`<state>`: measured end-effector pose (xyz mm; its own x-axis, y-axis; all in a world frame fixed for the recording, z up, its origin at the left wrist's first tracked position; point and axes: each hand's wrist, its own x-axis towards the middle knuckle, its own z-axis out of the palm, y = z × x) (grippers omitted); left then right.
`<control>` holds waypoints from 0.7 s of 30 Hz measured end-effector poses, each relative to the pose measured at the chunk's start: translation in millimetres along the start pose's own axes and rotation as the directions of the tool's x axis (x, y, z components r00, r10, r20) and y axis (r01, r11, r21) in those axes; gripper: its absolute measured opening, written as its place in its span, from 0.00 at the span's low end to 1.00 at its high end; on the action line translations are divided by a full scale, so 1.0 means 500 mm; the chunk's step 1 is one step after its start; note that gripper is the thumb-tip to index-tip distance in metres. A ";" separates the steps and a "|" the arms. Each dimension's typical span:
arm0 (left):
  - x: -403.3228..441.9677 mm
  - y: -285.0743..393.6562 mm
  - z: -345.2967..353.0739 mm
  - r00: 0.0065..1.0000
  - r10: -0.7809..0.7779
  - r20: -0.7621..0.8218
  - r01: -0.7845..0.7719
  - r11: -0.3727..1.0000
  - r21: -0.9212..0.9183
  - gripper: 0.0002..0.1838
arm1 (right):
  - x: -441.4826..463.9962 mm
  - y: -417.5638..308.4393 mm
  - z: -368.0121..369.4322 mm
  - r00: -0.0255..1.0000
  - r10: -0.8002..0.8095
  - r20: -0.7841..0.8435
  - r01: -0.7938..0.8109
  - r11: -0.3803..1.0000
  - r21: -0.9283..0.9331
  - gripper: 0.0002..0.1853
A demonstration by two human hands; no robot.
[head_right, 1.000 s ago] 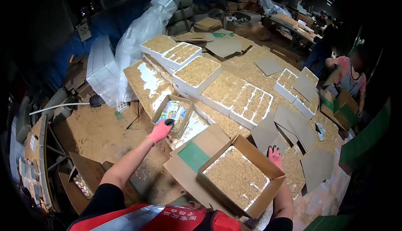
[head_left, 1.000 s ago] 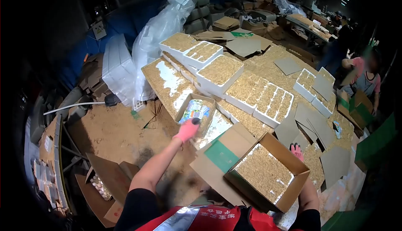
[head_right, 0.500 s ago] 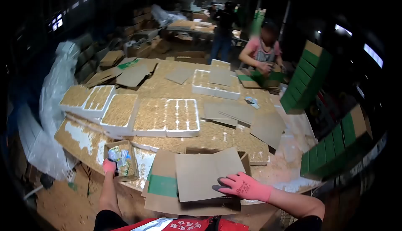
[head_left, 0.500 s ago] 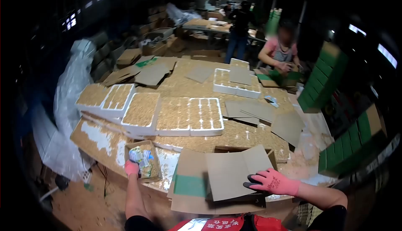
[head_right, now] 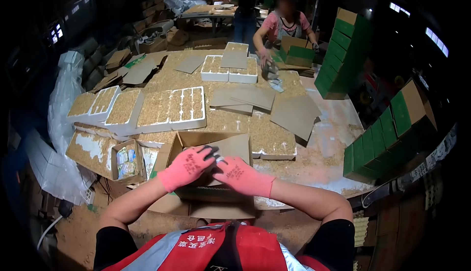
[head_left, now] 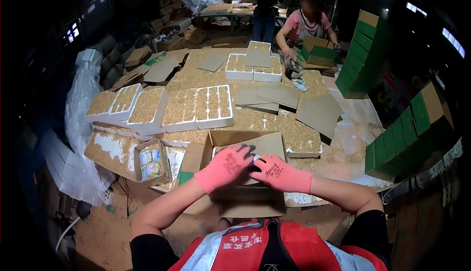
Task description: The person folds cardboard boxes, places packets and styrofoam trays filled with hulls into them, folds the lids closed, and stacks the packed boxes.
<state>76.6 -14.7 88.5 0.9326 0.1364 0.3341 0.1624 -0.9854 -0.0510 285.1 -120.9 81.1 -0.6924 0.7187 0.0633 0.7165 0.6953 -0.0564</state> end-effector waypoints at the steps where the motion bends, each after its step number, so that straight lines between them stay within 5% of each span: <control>1: -0.017 -0.005 0.068 0.971 -0.058 0.230 0.084 0.991 -0.103 0.19 | -0.024 0.014 0.015 0.999 -0.051 0.011 0.049 0.985 0.167 0.25; 2: -0.040 -0.007 0.109 0.887 -0.082 0.454 0.184 0.965 -0.184 0.18 | -0.045 0.043 0.052 0.953 0.007 0.302 -0.156 0.867 0.472 0.34; 4: -0.036 0.000 0.058 0.830 -0.120 0.545 0.287 0.929 -0.233 0.18 | -0.051 0.051 -0.095 0.867 0.014 0.499 -0.355 0.720 0.597 0.38; 6: -0.027 -0.006 0.010 0.809 -0.170 0.563 0.365 0.896 -0.254 0.19 | -0.059 0.075 -0.026 0.936 0.182 0.300 -0.304 0.848 0.434 0.43; 8: -0.025 -0.022 -0.048 0.823 -0.331 0.461 0.484 0.834 -0.266 0.23 | -0.009 0.063 -0.040 0.864 0.141 0.484 -0.361 0.844 0.397 0.40; 9: -0.037 -0.037 -0.062 0.781 -0.473 0.409 0.607 0.728 -0.318 0.21 | 0.018 0.052 -0.105 0.632 0.047 0.773 -0.556 0.723 0.411 0.36; 12: -0.142 -0.126 -0.035 0.576 -0.800 0.165 0.669 0.346 -0.657 0.23 | -0.057 0.077 -0.045 0.943 0.278 0.182 -0.332 0.821 0.465 0.32; 13: -0.202 -0.157 0.008 0.566 -0.781 0.264 0.607 0.178 -0.775 0.29 | -0.093 0.096 -0.039 0.868 0.495 0.039 -0.396 0.644 0.655 0.31; 14: -0.234 -0.156 0.044 0.406 -0.768 0.496 0.578 -0.205 -0.790 0.31 | -0.134 0.116 -0.033 0.714 0.698 -0.049 -0.377 0.443 0.813 0.31; 15: -0.246 -0.148 0.080 0.492 -0.652 0.576 0.635 -0.184 -0.750 0.33 | -0.164 0.137 0.003 0.694 0.718 -0.043 -0.302 0.345 0.889 0.34; 16: -0.231 -0.126 0.095 0.512 -0.606 0.609 0.685 -0.140 -0.715 0.34 | -0.192 0.161 0.100 0.742 0.656 0.138 -0.114 -0.079 0.990 0.40; 17: -0.215 -0.105 0.109 0.529 -0.558 0.639 0.728 -0.088 -0.680 0.35 | -0.193 0.165 0.214 0.751 0.604 0.268 -0.311 -0.036 0.950 0.41; 19: -0.164 -0.077 0.119 0.523 -0.529 0.669 0.786 -0.006 -0.619 0.39 | -0.164 0.129 0.307 0.705 0.611 0.361 -0.446 -0.014 0.895 0.44; 20: -0.185 -0.079 0.170 0.600 -0.629 0.494 0.705 0.125 -0.698 0.41 | -0.124 0.096 0.331 0.673 0.659 0.335 -0.401 -0.055 0.915 0.46; 21: -0.205 -0.080 0.213 0.582 -0.716 0.387 0.699 0.197 -0.687 0.41 | -0.091 0.078 0.355 0.578 0.738 0.349 -0.522 0.005 0.853 0.47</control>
<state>8.7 21.7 -44.0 0.5508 0.8239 -0.1333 0.4625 -0.1683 0.8705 329.5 -125.6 -101.0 0.0991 0.9306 -0.3524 0.2930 -0.3657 -0.8834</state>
